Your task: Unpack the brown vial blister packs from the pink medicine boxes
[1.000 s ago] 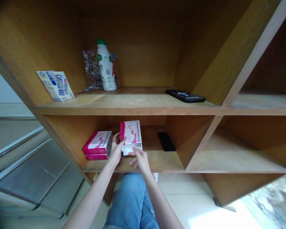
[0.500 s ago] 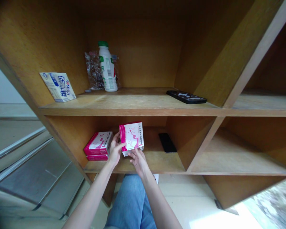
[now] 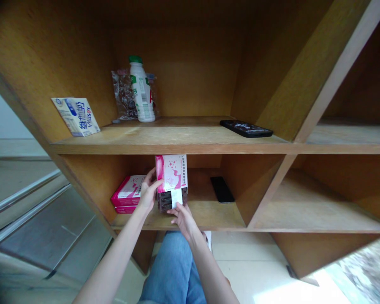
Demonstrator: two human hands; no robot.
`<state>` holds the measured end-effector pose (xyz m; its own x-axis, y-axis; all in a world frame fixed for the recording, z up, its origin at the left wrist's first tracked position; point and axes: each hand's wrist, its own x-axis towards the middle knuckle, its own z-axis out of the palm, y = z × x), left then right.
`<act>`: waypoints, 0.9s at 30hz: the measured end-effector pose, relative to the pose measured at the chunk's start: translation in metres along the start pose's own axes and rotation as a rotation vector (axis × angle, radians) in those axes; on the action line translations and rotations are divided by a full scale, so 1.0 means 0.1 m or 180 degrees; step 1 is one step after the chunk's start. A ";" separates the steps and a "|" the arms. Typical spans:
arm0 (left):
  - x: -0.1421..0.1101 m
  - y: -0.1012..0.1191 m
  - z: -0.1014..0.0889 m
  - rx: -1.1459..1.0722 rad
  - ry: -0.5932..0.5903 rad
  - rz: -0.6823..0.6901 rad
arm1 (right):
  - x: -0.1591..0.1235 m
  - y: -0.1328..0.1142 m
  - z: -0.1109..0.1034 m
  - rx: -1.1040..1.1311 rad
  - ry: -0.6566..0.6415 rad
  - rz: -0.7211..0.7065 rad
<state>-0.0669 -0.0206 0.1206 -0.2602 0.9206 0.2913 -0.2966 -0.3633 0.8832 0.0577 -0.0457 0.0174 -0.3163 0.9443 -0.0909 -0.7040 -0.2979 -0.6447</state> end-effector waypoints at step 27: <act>0.25 -0.11 -0.18 0.0367 0.0461 -0.0351 | -0.49 -0.44 -0.22 -0.0215 0.0574 -0.0254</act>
<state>-0.0871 0.0036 0.1117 -0.3639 0.9206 0.1419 -0.2256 -0.2349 0.9455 0.1178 -0.0756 0.0333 -0.1381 0.9761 -0.1680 -0.6761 -0.2169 -0.7042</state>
